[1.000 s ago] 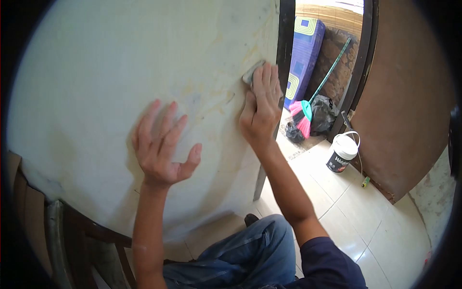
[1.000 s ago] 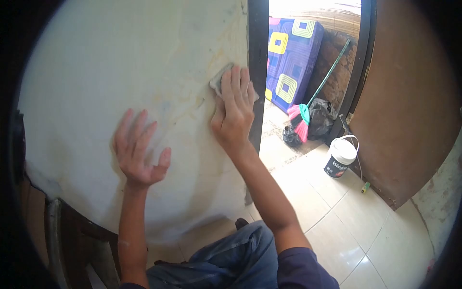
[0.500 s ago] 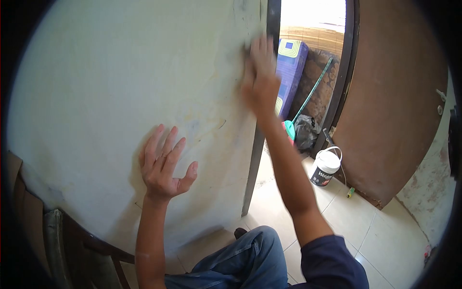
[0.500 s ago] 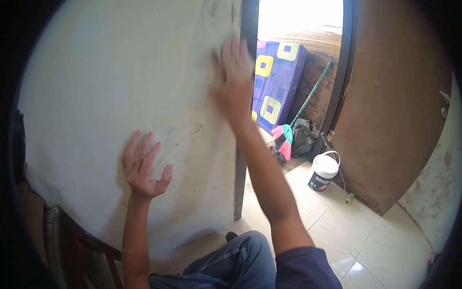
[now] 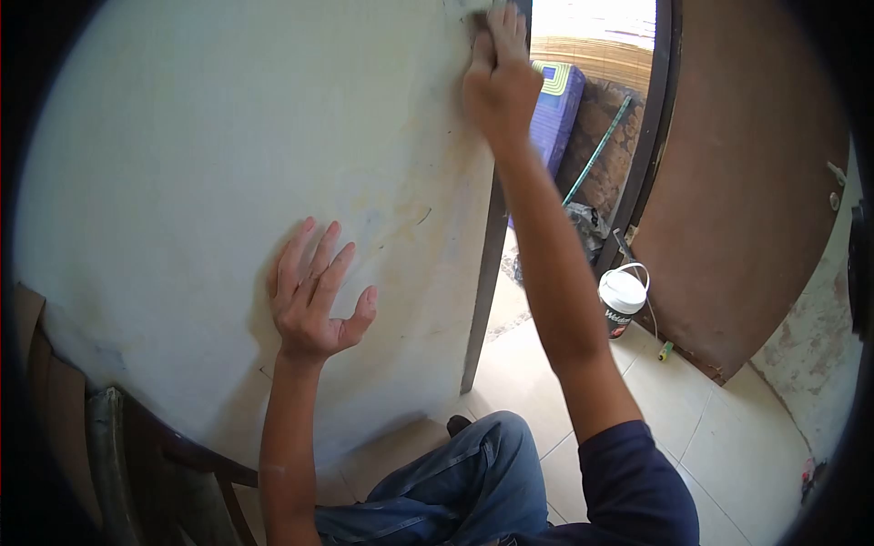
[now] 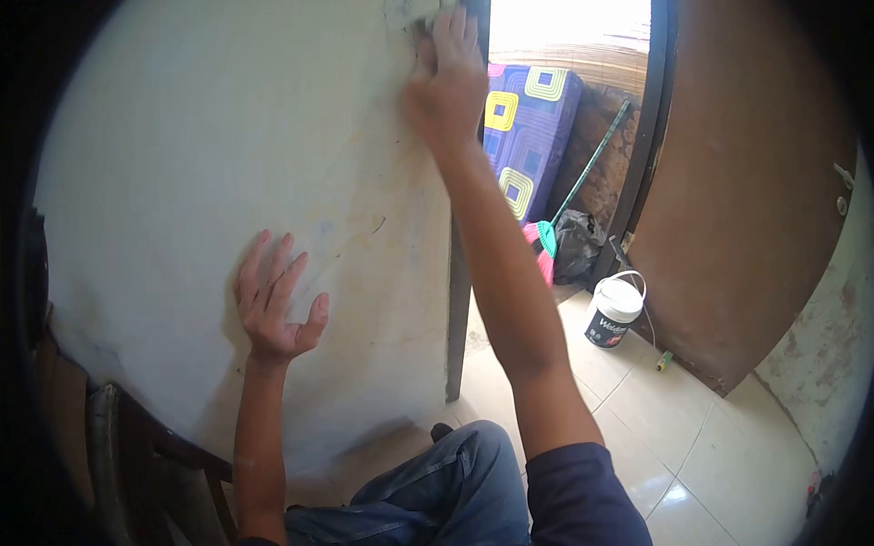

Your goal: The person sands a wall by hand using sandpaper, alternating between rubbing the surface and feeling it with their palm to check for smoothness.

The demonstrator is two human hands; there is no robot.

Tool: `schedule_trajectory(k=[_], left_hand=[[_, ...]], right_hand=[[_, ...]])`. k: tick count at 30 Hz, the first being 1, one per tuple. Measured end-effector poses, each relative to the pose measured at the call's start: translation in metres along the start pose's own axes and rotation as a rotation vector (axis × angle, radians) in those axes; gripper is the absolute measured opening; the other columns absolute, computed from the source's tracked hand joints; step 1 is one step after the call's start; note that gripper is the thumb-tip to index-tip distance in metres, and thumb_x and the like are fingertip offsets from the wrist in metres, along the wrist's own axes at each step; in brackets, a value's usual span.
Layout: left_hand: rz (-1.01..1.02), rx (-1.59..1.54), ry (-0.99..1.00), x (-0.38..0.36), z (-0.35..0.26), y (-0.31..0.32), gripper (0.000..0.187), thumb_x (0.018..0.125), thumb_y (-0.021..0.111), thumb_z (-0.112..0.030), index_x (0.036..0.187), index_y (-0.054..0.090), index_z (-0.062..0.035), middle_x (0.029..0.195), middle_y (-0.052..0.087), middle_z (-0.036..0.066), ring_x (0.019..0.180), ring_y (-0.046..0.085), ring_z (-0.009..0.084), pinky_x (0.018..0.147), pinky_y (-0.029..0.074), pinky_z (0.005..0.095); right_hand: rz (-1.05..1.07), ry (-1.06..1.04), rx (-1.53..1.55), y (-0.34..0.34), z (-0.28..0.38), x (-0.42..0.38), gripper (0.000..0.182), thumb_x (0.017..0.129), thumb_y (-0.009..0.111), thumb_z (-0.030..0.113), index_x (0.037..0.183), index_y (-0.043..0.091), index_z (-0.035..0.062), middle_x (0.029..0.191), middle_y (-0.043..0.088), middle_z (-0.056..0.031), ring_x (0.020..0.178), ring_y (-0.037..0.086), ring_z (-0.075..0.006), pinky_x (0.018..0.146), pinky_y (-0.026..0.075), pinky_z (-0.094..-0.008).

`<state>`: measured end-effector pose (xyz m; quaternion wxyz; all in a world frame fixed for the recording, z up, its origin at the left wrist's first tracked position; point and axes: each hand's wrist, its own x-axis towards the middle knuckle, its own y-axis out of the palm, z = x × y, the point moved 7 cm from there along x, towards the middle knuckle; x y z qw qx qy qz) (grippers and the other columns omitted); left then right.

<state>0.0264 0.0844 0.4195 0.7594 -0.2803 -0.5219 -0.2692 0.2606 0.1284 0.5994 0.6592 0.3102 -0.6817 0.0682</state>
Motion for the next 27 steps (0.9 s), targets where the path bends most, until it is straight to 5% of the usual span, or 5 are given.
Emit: schedule_trajectory(k=[3, 10, 22, 24, 27], left_hand=[[-0.012, 0.011, -0.021, -0.002, -0.001, -0.001, 0.039, 0.081, 0.067, -0.028, 0.112, 0.068, -0.0029, 0.127, 0.065, 0.015, 0.125, 0.055, 0.0402, 0.102, 0.041, 0.0475], [-0.015, 0.065, -0.027, -0.005, -0.004, -0.001, 0.036, 0.080, 0.068, -0.028, 0.108, 0.070, -0.0053, 0.122, 0.069, 0.011, 0.122, 0.057, 0.0352, 0.101, 0.042, 0.0455], [0.042, 0.058, 0.016, -0.008, -0.004, 0.003, 0.041, 0.084, 0.065, -0.028, 0.114, 0.066, -0.0004, 0.127, 0.065, 0.019, 0.125, 0.052, 0.0439, 0.104, 0.040, 0.0482], [0.053, 0.066, 0.015, -0.009, -0.006, 0.002, 0.041, 0.084, 0.064, -0.027, 0.115, 0.066, -0.0002, 0.127, 0.064, 0.019, 0.125, 0.052, 0.0440, 0.104, 0.039, 0.0481], [0.046, 0.083, 0.027, -0.007, -0.006, 0.003, 0.041, 0.084, 0.064, -0.027, 0.116, 0.066, -0.0004, 0.127, 0.064, 0.019, 0.126, 0.052, 0.0435, 0.105, 0.039, 0.0476]], right_hand=[[-0.002, 0.012, 0.075, -0.005, 0.009, -0.006, 0.036, 0.089, 0.057, 0.002, 0.125, 0.059, -0.0023, 0.135, 0.055, -0.0280, 0.122, 0.051, -0.0514, 0.098, 0.044, -0.0508], [0.316, 0.302, 0.004, -0.078, 0.047, -0.241, 0.050, 0.081, 0.058, -0.008, 0.132, 0.056, -0.0082, 0.141, 0.050, -0.0292, 0.135, 0.042, -0.0475, 0.111, 0.035, -0.0518], [0.041, 0.071, 0.066, -0.026, 0.017, -0.065, 0.043, 0.085, 0.059, -0.002, 0.127, 0.059, -0.0053, 0.136, 0.054, -0.0288, 0.129, 0.048, -0.0474, 0.106, 0.041, -0.0479], [0.041, 0.093, -0.040, -0.026, 0.022, -0.063, 0.035, 0.090, 0.056, 0.002, 0.124, 0.061, -0.0049, 0.129, 0.059, -0.0293, 0.124, 0.055, -0.0425, 0.105, 0.044, -0.0433], [0.111, 0.120, 0.015, -0.041, 0.026, -0.139, 0.049, 0.081, 0.061, -0.005, 0.130, 0.057, -0.0065, 0.140, 0.051, -0.0284, 0.133, 0.044, -0.0491, 0.107, 0.039, -0.0514]])
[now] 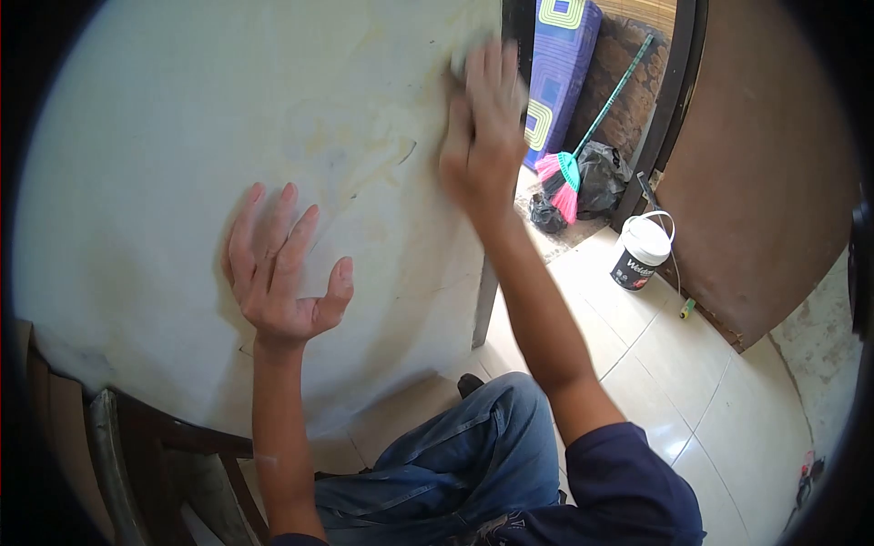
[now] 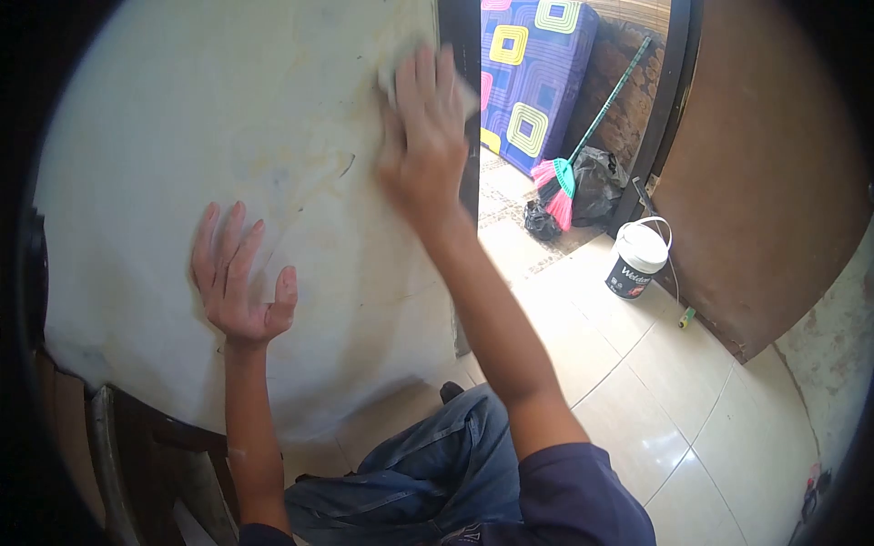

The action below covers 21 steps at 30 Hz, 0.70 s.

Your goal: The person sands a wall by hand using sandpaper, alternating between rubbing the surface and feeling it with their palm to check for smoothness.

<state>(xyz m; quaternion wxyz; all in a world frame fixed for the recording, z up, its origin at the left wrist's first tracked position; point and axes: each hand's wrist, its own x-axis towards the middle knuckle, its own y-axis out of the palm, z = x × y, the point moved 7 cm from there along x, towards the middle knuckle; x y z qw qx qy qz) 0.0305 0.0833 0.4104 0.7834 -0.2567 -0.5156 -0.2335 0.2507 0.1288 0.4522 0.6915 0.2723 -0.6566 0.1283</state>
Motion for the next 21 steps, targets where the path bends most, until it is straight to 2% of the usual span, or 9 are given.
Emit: schedule_trajectory(k=[4, 5, 8, 14, 16, 18, 20, 21], left_hand=[[0.011, 0.014, 0.001, 0.000, 0.000, 0.000, 0.041, 0.083, 0.065, -0.026, 0.116, 0.066, -0.0008, 0.127, 0.065, 0.018, 0.126, 0.052, 0.0425, 0.104, 0.039, 0.0469], [0.017, 0.023, -0.001, 0.000, 0.000, 0.000, 0.041, 0.083, 0.065, -0.026, 0.116, 0.066, -0.0010, 0.127, 0.065, 0.018, 0.126, 0.052, 0.0422, 0.104, 0.039, 0.0467], [0.011, 0.049, -0.003, 0.001, 0.000, -0.001, 0.040, 0.080, 0.067, -0.028, 0.113, 0.069, -0.0044, 0.124, 0.068, 0.013, 0.122, 0.056, 0.0389, 0.102, 0.041, 0.0443], [0.016, 0.031, 0.005, 0.000, 0.001, -0.001, 0.040, 0.079, 0.068, -0.025, 0.113, 0.068, -0.0031, 0.124, 0.067, 0.015, 0.122, 0.055, 0.0408, 0.101, 0.042, 0.0447], [0.021, 0.020, 0.024, 0.001, 0.001, 0.001, 0.041, 0.079, 0.068, -0.024, 0.113, 0.068, -0.0018, 0.123, 0.067, 0.016, 0.123, 0.055, 0.0414, 0.102, 0.043, 0.0447], [0.031, 0.010, 0.037, -0.001, -0.001, 0.001, 0.041, 0.080, 0.067, -0.021, 0.115, 0.067, 0.0002, 0.124, 0.066, 0.018, 0.125, 0.053, 0.0426, 0.104, 0.042, 0.0452], [0.025, 0.001, 0.059, 0.000, -0.001, 0.003, 0.042, 0.081, 0.064, -0.018, 0.118, 0.065, 0.0030, 0.127, 0.064, 0.022, 0.128, 0.051, 0.0442, 0.108, 0.040, 0.0462], [0.033, 0.012, 0.065, 0.000, -0.001, 0.003, 0.043, 0.081, 0.064, -0.016, 0.119, 0.065, 0.0031, 0.127, 0.064, 0.021, 0.128, 0.050, 0.0432, 0.108, 0.040, 0.0457]], right_hand=[[0.209, 0.215, -0.017, -0.030, 0.015, -0.131, 0.050, 0.080, 0.059, -0.008, 0.130, 0.056, -0.0101, 0.140, 0.050, -0.0302, 0.135, 0.041, -0.0500, 0.111, 0.035, -0.0531], [0.187, 0.211, -0.030, -0.030, 0.014, -0.140, 0.050, 0.080, 0.059, -0.008, 0.130, 0.056, -0.0103, 0.140, 0.050, -0.0305, 0.135, 0.041, -0.0503, 0.111, 0.034, -0.0532], [0.125, 0.188, -0.048, -0.025, 0.016, -0.138, 0.050, 0.080, 0.059, -0.008, 0.130, 0.055, -0.0110, 0.140, 0.050, -0.0309, 0.134, 0.042, -0.0510, 0.111, 0.034, -0.0531], [-0.040, 0.020, 0.045, -0.004, -0.002, -0.020, 0.050, 0.080, 0.060, -0.007, 0.129, 0.055, -0.0114, 0.140, 0.050, -0.0300, 0.135, 0.041, -0.0514, 0.111, 0.033, -0.0545], [-0.085, 0.023, -0.077, -0.002, -0.009, -0.032, 0.038, 0.086, 0.059, -0.002, 0.123, 0.060, -0.0095, 0.130, 0.057, -0.0299, 0.127, 0.051, -0.0447, 0.106, 0.040, -0.0482], [-0.043, 0.087, -0.100, -0.005, -0.007, -0.062, 0.038, 0.086, 0.059, -0.002, 0.123, 0.060, -0.0093, 0.130, 0.057, -0.0297, 0.127, 0.051, -0.0444, 0.106, 0.040, -0.0488], [0.063, 0.202, -0.029, -0.022, 0.009, -0.125, 0.049, 0.080, 0.059, -0.006, 0.129, 0.056, -0.0108, 0.140, 0.050, -0.0296, 0.134, 0.042, -0.0505, 0.111, 0.033, -0.0564], [0.101, 0.264, -0.046, -0.030, 0.013, -0.161, 0.049, 0.081, 0.059, -0.006, 0.129, 0.056, -0.0108, 0.140, 0.050, -0.0295, 0.135, 0.042, -0.0502, 0.111, 0.033, -0.0569]])
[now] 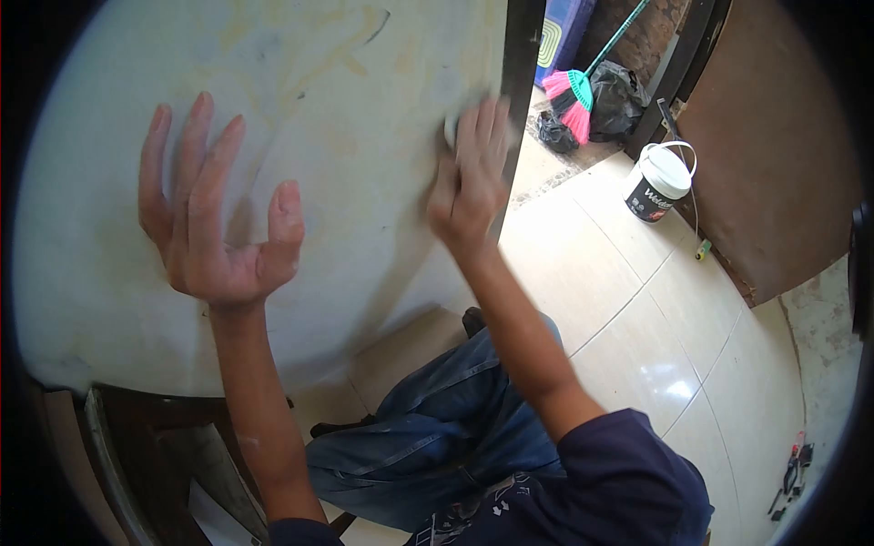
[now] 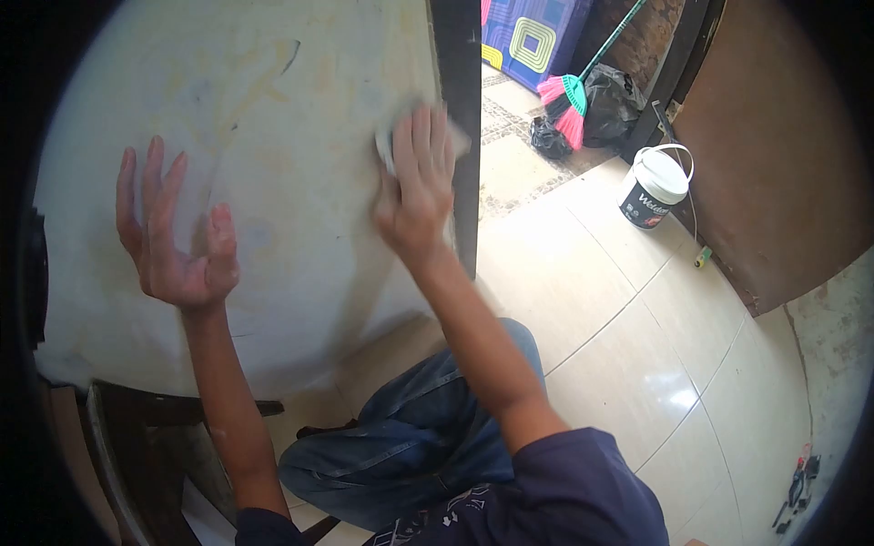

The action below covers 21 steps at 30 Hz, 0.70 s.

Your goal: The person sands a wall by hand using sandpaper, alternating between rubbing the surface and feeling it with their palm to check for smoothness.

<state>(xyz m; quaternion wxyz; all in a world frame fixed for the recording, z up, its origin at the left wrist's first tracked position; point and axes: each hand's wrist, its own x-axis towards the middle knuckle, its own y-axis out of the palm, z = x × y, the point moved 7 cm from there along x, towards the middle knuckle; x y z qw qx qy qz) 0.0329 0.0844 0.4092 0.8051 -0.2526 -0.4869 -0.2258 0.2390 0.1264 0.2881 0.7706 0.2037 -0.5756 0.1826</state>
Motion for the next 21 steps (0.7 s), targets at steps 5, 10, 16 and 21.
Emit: schedule_trajectory(k=[5, 10, 16, 21], left_hand=[[-0.020, 0.043, -0.010, 0.002, 0.000, 0.001, 0.038, 0.079, 0.069, -0.021, 0.111, 0.069, -0.0009, 0.121, 0.069, 0.016, 0.121, 0.057, 0.0399, 0.102, 0.044, 0.0422], [-0.009, 0.080, -0.010, 0.003, -0.001, 0.000, 0.036, 0.080, 0.069, -0.023, 0.109, 0.071, -0.0028, 0.120, 0.070, 0.014, 0.121, 0.058, 0.0373, 0.100, 0.044, 0.0395], [0.018, 0.036, 0.003, -0.001, -0.001, 0.002, 0.038, 0.084, 0.065, -0.018, 0.117, 0.067, 0.0001, 0.125, 0.066, 0.018, 0.127, 0.053, 0.0400, 0.107, 0.040, 0.0452], [-0.005, 0.017, 0.026, 0.000, -0.001, 0.002, 0.038, 0.084, 0.064, -0.015, 0.118, 0.066, 0.0014, 0.127, 0.065, 0.020, 0.127, 0.052, 0.0423, 0.108, 0.040, 0.0468]], right_hand=[[0.171, 0.286, -0.056, -0.019, -0.015, -0.146, 0.050, 0.082, 0.057, -0.007, 0.131, 0.055, -0.0109, 0.142, 0.048, -0.0306, 0.136, 0.039, -0.0508, 0.112, 0.033, -0.0542], [0.098, 0.311, 0.004, -0.015, -0.013, -0.142, 0.049, 0.083, 0.058, -0.007, 0.132, 0.053, -0.0113, 0.143, 0.046, -0.0317, 0.138, 0.036, -0.0515, 0.113, 0.033, -0.0511], [-0.142, 0.048, 0.042, -0.002, -0.005, 0.004, 0.047, 0.085, 0.059, -0.005, 0.132, 0.054, -0.0093, 0.140, 0.048, -0.0330, 0.135, 0.038, -0.0522, 0.111, 0.036, -0.0497], [-0.163, -0.085, 0.117, 0.003, 0.001, 0.088, 0.052, 0.085, 0.059, -0.006, 0.136, 0.052, -0.0050, 0.139, 0.050, -0.0309, 0.133, 0.043, -0.0505, 0.109, 0.040, -0.0478]])
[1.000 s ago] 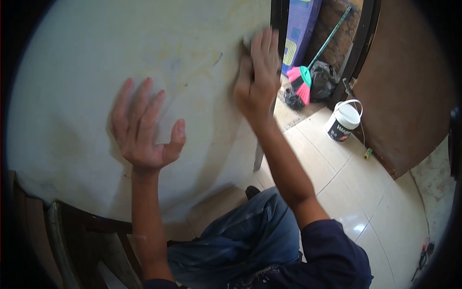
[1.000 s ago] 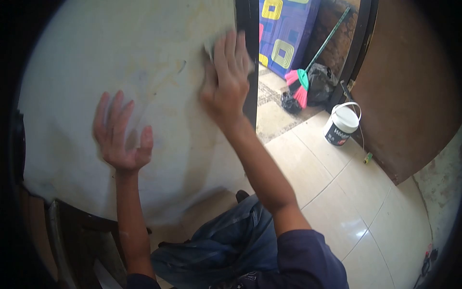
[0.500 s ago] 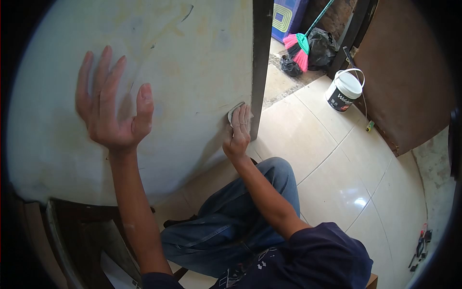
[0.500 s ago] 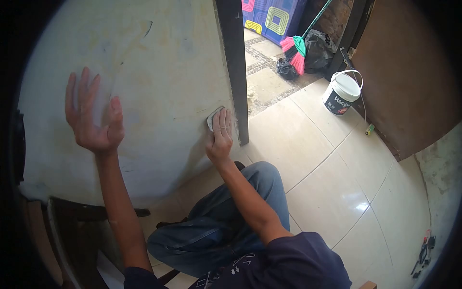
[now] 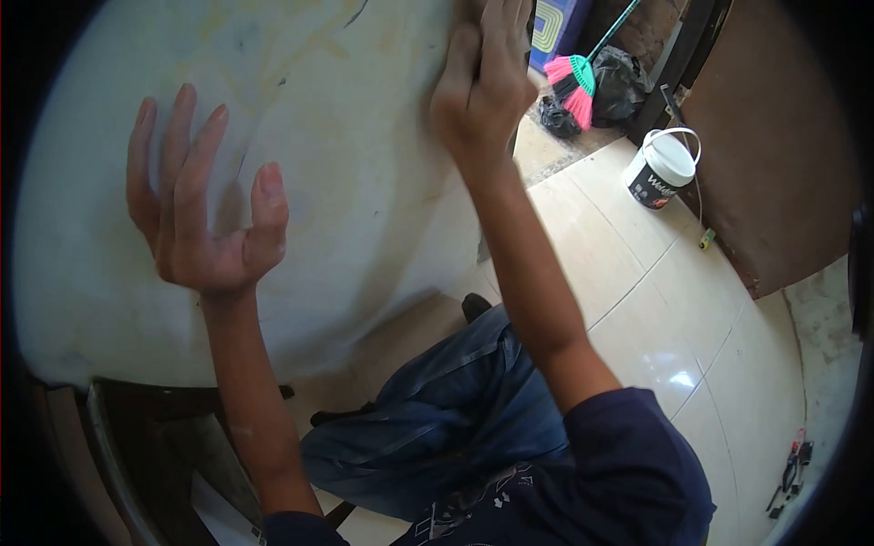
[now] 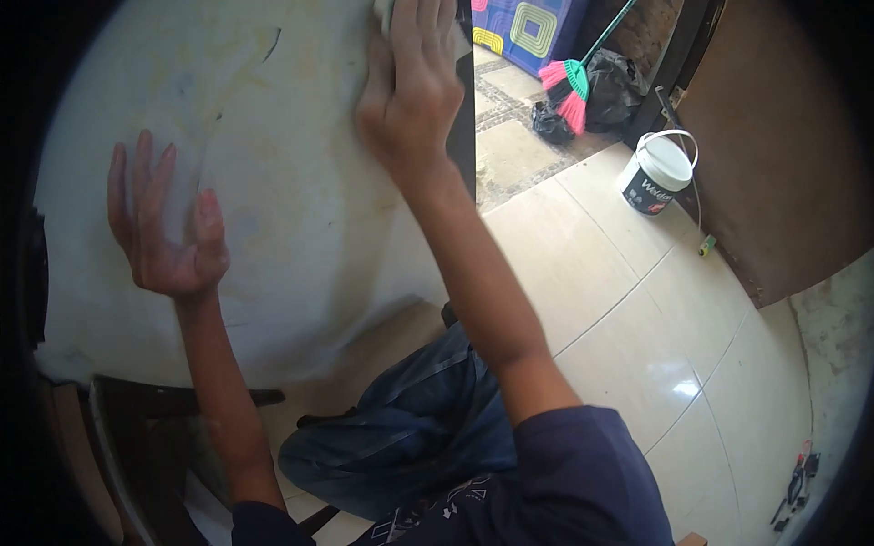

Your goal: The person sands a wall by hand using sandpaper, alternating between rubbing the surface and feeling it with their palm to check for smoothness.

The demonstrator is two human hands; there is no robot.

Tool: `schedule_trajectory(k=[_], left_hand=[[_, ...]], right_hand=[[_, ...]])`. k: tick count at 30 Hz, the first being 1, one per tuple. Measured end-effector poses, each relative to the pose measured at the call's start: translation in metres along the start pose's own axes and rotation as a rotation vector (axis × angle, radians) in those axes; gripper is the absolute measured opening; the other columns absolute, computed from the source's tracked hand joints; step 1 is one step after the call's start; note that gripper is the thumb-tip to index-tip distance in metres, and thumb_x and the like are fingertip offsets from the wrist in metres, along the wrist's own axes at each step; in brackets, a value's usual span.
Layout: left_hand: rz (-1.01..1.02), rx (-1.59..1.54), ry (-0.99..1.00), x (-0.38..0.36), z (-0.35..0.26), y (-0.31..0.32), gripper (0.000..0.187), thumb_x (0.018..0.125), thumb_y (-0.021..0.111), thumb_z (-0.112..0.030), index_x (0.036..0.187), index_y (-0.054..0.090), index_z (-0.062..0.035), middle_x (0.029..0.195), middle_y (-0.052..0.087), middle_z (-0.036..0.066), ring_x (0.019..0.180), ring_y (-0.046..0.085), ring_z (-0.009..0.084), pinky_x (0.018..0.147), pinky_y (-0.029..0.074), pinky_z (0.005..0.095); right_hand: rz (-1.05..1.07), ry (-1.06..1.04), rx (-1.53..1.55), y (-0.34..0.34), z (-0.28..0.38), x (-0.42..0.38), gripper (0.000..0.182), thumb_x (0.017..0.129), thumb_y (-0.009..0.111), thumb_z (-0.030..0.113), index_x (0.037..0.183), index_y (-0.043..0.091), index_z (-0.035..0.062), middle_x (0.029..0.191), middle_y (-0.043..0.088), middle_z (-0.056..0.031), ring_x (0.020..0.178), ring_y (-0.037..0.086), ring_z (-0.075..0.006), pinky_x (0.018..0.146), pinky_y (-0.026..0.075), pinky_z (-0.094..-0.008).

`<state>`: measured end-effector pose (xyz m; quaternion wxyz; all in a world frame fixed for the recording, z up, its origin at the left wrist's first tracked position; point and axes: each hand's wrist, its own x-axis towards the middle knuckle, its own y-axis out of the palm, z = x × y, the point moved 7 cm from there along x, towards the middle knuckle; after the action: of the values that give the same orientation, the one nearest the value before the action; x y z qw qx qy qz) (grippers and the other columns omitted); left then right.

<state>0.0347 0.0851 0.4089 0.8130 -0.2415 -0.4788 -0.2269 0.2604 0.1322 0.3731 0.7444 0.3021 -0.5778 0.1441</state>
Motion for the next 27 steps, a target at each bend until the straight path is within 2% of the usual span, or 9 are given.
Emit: schedule_trajectory(k=[3, 5, 7, 10, 14, 17, 21, 24, 27], left_hand=[[0.020, 0.035, -0.003, 0.002, -0.001, -0.001, 0.039, 0.080, 0.068, -0.020, 0.113, 0.068, 0.0008, 0.120, 0.068, 0.020, 0.122, 0.056, 0.0420, 0.105, 0.044, 0.0432], [0.006, 0.037, 0.011, 0.003, 0.000, -0.002, 0.039, 0.080, 0.069, -0.019, 0.114, 0.068, 0.0007, 0.120, 0.068, 0.020, 0.123, 0.056, 0.0415, 0.105, 0.044, 0.0424], [0.008, 0.046, 0.010, -0.001, 0.000, -0.001, 0.038, 0.080, 0.069, -0.018, 0.113, 0.068, 0.0005, 0.119, 0.069, 0.019, 0.123, 0.056, 0.0410, 0.105, 0.044, 0.0418], [0.012, 0.060, 0.015, -0.001, 0.000, -0.001, 0.037, 0.080, 0.069, -0.018, 0.113, 0.068, 0.0001, 0.119, 0.069, 0.018, 0.123, 0.056, 0.0401, 0.105, 0.044, 0.0414], [0.008, 0.072, 0.028, -0.001, 0.000, 0.000, 0.036, 0.081, 0.069, -0.018, 0.112, 0.069, -0.0008, 0.118, 0.069, 0.017, 0.122, 0.057, 0.0392, 0.105, 0.044, 0.0411], [0.037, 0.057, 0.034, -0.002, 0.001, 0.001, 0.034, 0.084, 0.066, -0.013, 0.117, 0.066, -0.0010, 0.123, 0.067, 0.017, 0.124, 0.055, 0.0397, 0.107, 0.043, 0.0438], [0.020, 0.043, 0.051, -0.003, 0.001, 0.001, 0.034, 0.086, 0.065, -0.011, 0.119, 0.066, -0.0017, 0.125, 0.066, 0.016, 0.125, 0.055, 0.0390, 0.107, 0.043, 0.0442], [-0.013, 0.054, 0.054, -0.004, 0.002, 0.001, 0.035, 0.080, 0.071, -0.016, 0.112, 0.069, -0.0019, 0.117, 0.070, 0.016, 0.120, 0.059, 0.0373, 0.104, 0.045, 0.0400], [0.023, 0.088, 0.075, -0.004, 0.005, 0.002, 0.035, 0.080, 0.072, -0.017, 0.111, 0.070, -0.0025, 0.116, 0.071, 0.015, 0.119, 0.059, 0.0369, 0.103, 0.046, 0.0398]], right_hand=[[0.153, 0.060, -0.124, -0.018, -0.001, -0.081, 0.048, 0.081, 0.060, -0.006, 0.129, 0.056, -0.0097, 0.138, 0.051, -0.0307, 0.133, 0.043, -0.0507, 0.110, 0.037, -0.0529], [0.296, 0.187, -0.182, -0.039, -0.002, -0.167, 0.048, 0.079, 0.060, -0.007, 0.127, 0.057, -0.0120, 0.138, 0.051, -0.0317, 0.133, 0.042, -0.0514, 0.110, 0.036, -0.0548], [0.321, 0.338, -0.207, -0.056, 0.004, -0.229, 0.050, 0.078, 0.060, -0.008, 0.128, 0.056, -0.0122, 0.138, 0.050, -0.0326, 0.133, 0.042, -0.0524, 0.110, 0.036, -0.0548], [0.225, 0.421, -0.153, -0.050, 0.015, -0.219, 0.051, 0.079, 0.059, -0.008, 0.129, 0.056, -0.0123, 0.139, 0.050, -0.0325, 0.134, 0.040, -0.0530, 0.111, 0.035, -0.0556], [0.156, 0.110, -0.048, -0.009, 0.021, -0.105, 0.055, 0.074, 0.056, -0.011, 0.129, 0.056, -0.0120, 0.141, 0.049, -0.0311, 0.136, 0.038, -0.0523, 0.111, 0.034, -0.0564], [0.077, 0.042, -0.049, 0.001, 0.023, -0.066, 0.056, 0.073, 0.055, -0.011, 0.129, 0.056, -0.0119, 0.141, 0.049, -0.0302, 0.135, 0.040, -0.0522, 0.112, 0.032, -0.0568], [0.138, 0.273, -0.134, -0.026, 0.015, -0.166, 0.051, 0.084, 0.051, -0.011, 0.135, 0.051, -0.0120, 0.143, 0.045, -0.0325, 0.139, 0.036, -0.0489, 0.114, 0.030, -0.0515], [0.164, 0.585, -0.195, -0.057, 0.017, -0.267, 0.050, 0.087, 0.049, -0.010, 0.137, 0.049, -0.0113, 0.146, 0.041, -0.0327, 0.140, 0.035, -0.0467, 0.115, 0.030, -0.0465], [0.149, 0.690, -0.196, -0.064, 0.025, -0.286, 0.049, 0.088, 0.049, -0.009, 0.138, 0.047, -0.0107, 0.147, 0.039, -0.0328, 0.141, 0.034, -0.0458, 0.115, 0.030, -0.0441]])
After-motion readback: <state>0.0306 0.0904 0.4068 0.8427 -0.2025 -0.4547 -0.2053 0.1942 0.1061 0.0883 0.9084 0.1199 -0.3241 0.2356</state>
